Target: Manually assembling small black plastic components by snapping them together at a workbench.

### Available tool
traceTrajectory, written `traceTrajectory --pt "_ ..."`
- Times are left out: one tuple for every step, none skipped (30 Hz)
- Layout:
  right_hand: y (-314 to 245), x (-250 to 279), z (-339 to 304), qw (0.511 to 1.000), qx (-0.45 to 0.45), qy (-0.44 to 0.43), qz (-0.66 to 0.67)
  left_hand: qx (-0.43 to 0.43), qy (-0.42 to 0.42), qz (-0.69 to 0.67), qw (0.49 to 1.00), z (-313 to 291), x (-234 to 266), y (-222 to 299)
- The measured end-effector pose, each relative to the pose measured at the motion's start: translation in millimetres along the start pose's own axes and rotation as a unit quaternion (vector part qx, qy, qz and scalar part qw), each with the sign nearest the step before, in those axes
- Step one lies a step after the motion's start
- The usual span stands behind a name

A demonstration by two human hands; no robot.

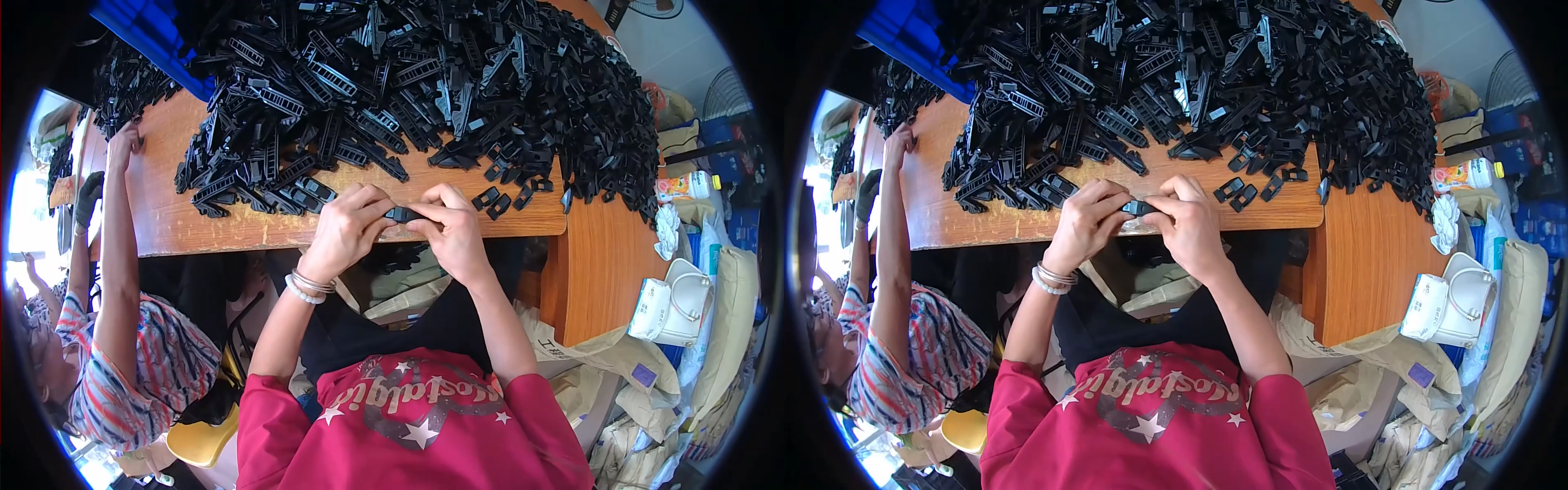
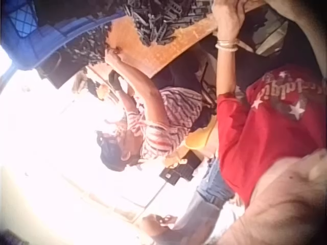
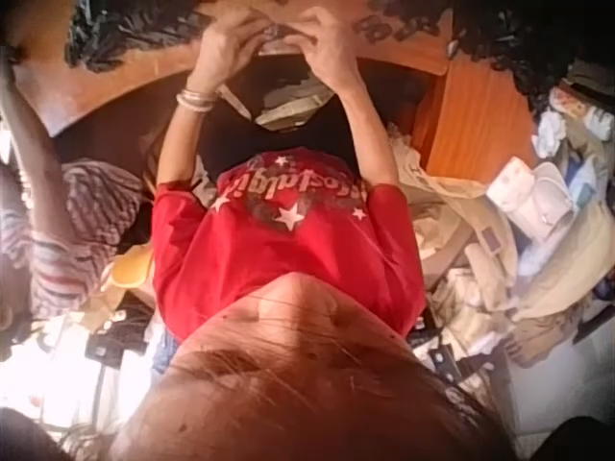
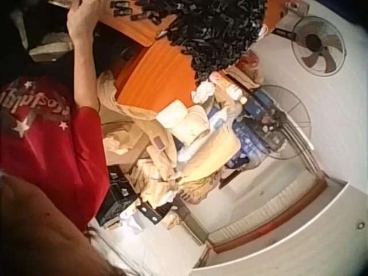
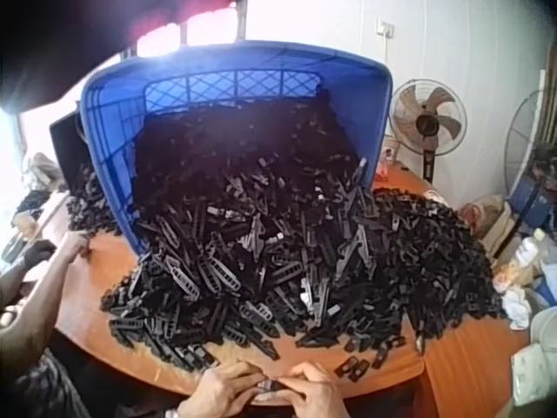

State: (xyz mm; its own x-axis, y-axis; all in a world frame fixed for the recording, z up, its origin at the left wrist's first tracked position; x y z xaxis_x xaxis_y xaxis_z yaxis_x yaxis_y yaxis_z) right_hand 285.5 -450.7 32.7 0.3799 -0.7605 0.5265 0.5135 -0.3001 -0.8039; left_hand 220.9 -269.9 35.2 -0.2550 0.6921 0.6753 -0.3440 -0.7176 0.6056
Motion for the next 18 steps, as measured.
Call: traceTrajectory --pt "-2.2 -1.5 1.1 1.000 0.001 0.002 0.000 0.004 0.006 -0.003 1.000 -0.2 0.3 -0.6" --pt "-4.9 -1.6 1.0 0.999 0.014 0.018 -0.025 0.001 0.006 -0.002 1.000 0.7 0.5 -2.4" --pt "-6.6 -1.2 -1.7 0.998 0.025 0.034 -0.052 -0.005 0.000 -0.017 1.000 0.9 -0.6 -4.6" --pt "-7.0 1.0 -5.8 0.998 0.024 0.037 -0.054 -0.011 -0.006 -0.032 0.999 1.7 -0.6 -5.1" --pt "-6.5 5.1 -11.7 0.999 0.016 0.027 -0.009 0.012 -0.031 -0.062 0.998 0.3 1.3 -2.6" --pt "-4.5 8.6 -17.0 0.999 0.010 0.013 0.038 0.039 -0.054 -0.089 0.994 -0.5 7.0 3.1" --pt "-2.1 15.9 -24.5 0.998 0.001 0.031 0.052 0.107 -0.123 -0.094 0.982 2.9 15.2 10.2" --pt "2.4 23.5 -27.3 0.996 -0.008 0.086 0.018 0.073 -0.067 -0.042 0.994 4.7 10.1 6.1" --pt "4.8 31.5 -30.7 0.990 -0.019 0.141 -0.018 0.038 -0.011 0.008 0.999 8.8 4.4 3.7" --pt "7.1 39.9 -32.4 0.973 -0.017 0.193 -0.128 0.023 0.016 0.060 0.998 14.8 -0.3 4.7" --pt "11.0 44.4 -30.7 0.958 -0.015 0.208 -0.196 0.023 0.016 0.060 0.998 19.1 -4.6 4.8" --pt "10.9 47.1 -27.3 0.953 -0.019 0.191 -0.236 0.017 0.021 0.111 0.993 25.3 -8.9 5.3" --pt "10.1 49.3 -24.6 0.946 -0.023 0.173 -0.274 0.013 0.026 0.163 0.986 29.1 -12.9 6.7" --pt "7.4 49.3 -21.8 0.952 -0.038 0.149 -0.263 0.031 0.030 0.141 0.989 27.8 -16.3 10.0" --pt "10.1 50.8 -20.8 0.952 -0.039 0.151 -0.264 0.029 0.029 0.140 0.989 25.4 -17.7 13.1" --pt "14.1 51.7 -18.9 0.956 -0.030 0.132 -0.261 0.033 0.024 0.132 0.990 22.1 -18.9 16.0" --pt "17.4 52.3 -16.2 0.960 -0.022 0.113 -0.257 0.038 0.018 0.123 0.991 19.4 -19.8 18.4" --pt "17.2 51.9 -13.0 0.962 -0.024 0.104 -0.252 0.039 0.017 0.125 0.991 14.1 -18.3 20.5"
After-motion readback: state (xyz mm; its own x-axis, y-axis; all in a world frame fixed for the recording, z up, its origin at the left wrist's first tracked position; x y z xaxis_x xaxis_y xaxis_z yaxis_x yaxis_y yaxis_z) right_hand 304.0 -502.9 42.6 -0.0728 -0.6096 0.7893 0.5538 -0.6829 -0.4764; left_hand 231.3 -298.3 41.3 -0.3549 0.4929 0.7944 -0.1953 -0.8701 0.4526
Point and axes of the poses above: each hand's wrist, its own z-axis towards the middle knuckle, its own x-axis out of the back of the hand, y = z × x, the point moved 1 cm from there along z, towards the middle knuckle
